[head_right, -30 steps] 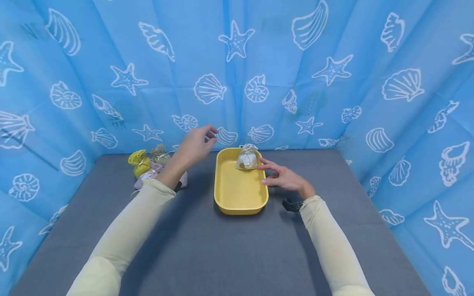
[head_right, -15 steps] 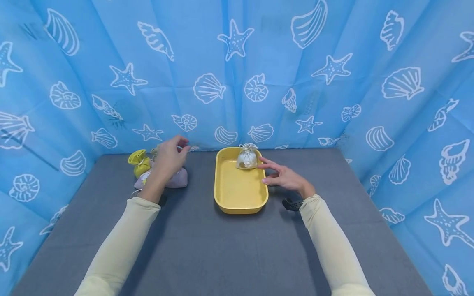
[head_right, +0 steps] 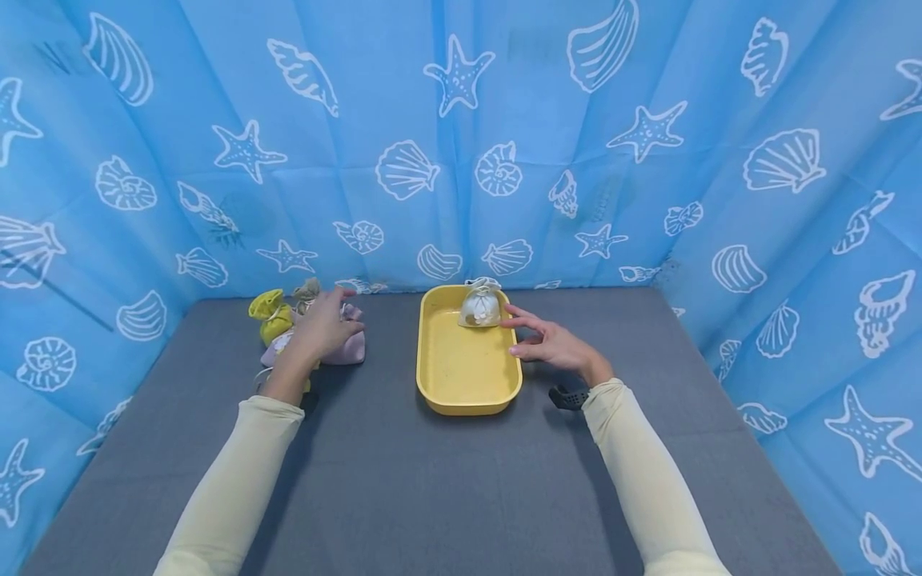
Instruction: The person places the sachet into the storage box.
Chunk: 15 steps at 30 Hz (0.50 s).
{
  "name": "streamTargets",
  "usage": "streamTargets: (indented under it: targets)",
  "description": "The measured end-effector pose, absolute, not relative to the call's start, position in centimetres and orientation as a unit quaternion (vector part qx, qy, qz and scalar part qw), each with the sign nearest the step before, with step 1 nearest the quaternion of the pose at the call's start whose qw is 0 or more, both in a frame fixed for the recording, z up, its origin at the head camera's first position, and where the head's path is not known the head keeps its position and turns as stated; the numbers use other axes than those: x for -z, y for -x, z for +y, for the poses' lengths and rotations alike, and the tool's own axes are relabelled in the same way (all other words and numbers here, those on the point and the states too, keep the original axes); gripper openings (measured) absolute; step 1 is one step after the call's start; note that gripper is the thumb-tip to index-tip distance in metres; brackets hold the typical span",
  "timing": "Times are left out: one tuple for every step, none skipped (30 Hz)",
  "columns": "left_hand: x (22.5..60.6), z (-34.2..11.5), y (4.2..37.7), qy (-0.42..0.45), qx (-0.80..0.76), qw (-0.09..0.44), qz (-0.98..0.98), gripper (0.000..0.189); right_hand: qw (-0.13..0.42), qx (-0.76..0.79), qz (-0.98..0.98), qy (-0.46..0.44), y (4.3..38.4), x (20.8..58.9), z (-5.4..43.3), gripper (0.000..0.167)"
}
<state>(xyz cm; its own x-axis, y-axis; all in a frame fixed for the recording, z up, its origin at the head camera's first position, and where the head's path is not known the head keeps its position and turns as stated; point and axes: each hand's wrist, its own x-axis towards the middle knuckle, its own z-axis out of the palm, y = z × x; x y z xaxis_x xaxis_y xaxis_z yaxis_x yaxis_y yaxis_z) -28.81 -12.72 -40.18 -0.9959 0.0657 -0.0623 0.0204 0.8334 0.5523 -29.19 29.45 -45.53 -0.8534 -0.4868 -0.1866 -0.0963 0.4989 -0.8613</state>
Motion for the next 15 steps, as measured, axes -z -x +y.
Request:
streamTargets:
  targets:
    - [40.21, -12.78, 28.85, -0.024, -0.286, 0.043, 0.957, 0.063, 0.208, 0.47, 0.84, 0.173, 29.19, 45.53, 29.44, 0.058]
    - [40.21, -12.82, 28.88, -0.024, -0.284, 0.046, 0.957, 0.065, 0.208, 0.471, 0.84, 0.172, 29.19, 45.53, 29.42, 0.058]
    - [40.19, -12.85, 28.91, -0.022, -0.282, 0.049, 0.958, 0.066, 0.208, 0.471, 0.84, 0.172, 29.17, 45.51, 29.42, 0.058]
    - [40.15, -12.86, 28.92, -0.021, -0.278, 0.052, 0.959, 0.069, 0.209, 0.471, 0.84, 0.171, 29.16, 45.51, 29.41, 0.058]
    - [40.1, -12.86, 28.9, -0.018, -0.277, 0.059, 0.959, 0.071, 0.208, 0.471, 0.84, 0.171, 29.18, 45.54, 29.41, 0.059]
    - [40.06, -12.87, 28.9, -0.016, -0.276, 0.068, 0.959, 0.073, 0.208, 0.47, 0.84, 0.172, 29.2, 45.59, 29.43, 0.059]
    - [40.0, -12.86, 28.86, -0.013, -0.275, 0.076, 0.958, 0.076, 0.208, 0.47, 0.84, 0.17, 29.2, 45.58, 29.43, 0.059]
    - [39.96, -12.85, 28.81, -0.011, -0.273, 0.081, 0.958, 0.078, 0.208, 0.471, 0.841, 0.168, 29.21, 45.59, 29.43, 0.059]
    - [39.92, -12.84, 28.72, -0.009, -0.271, 0.086, 0.959, 0.079, 0.208, 0.471, 0.841, 0.167, 29.21, 45.61, 29.44, 0.059]
    - [39.92, -12.83, 28.63, -0.007, -0.27, 0.091, 0.959, 0.081, 0.208, 0.472, 0.841, 0.166, 29.23, 45.64, 29.44, 0.059]
    - [39.93, -12.82, 28.57, -0.005, -0.272, 0.093, 0.958, 0.082, 0.208, 0.471, 0.841, 0.166, 29.24, 45.67, 29.44, 0.059]
    - [39.94, -12.81, 28.54, -0.003, -0.271, 0.092, 0.958, 0.083, 0.207, 0.471, 0.841, 0.166, 29.21, 45.66, 29.45, 0.059]
    - [39.97, -12.79, 28.5, -0.003, -0.271, 0.091, 0.958, 0.084, 0.206, 0.47, 0.842, 0.169, 29.19, 45.64, 29.46, 0.059]
    - [39.99, -12.77, 28.48, -0.001, -0.271, 0.089, 0.958, 0.086, 0.205, 0.469, 0.842, 0.168, 29.16, 45.64, 29.47, 0.059]
    - [40.0, -12.73, 28.48, 0.001, -0.273, 0.089, 0.958, 0.087, 0.204, 0.468, 0.843, 0.169, 29.13, 45.65, 29.48, 0.059]
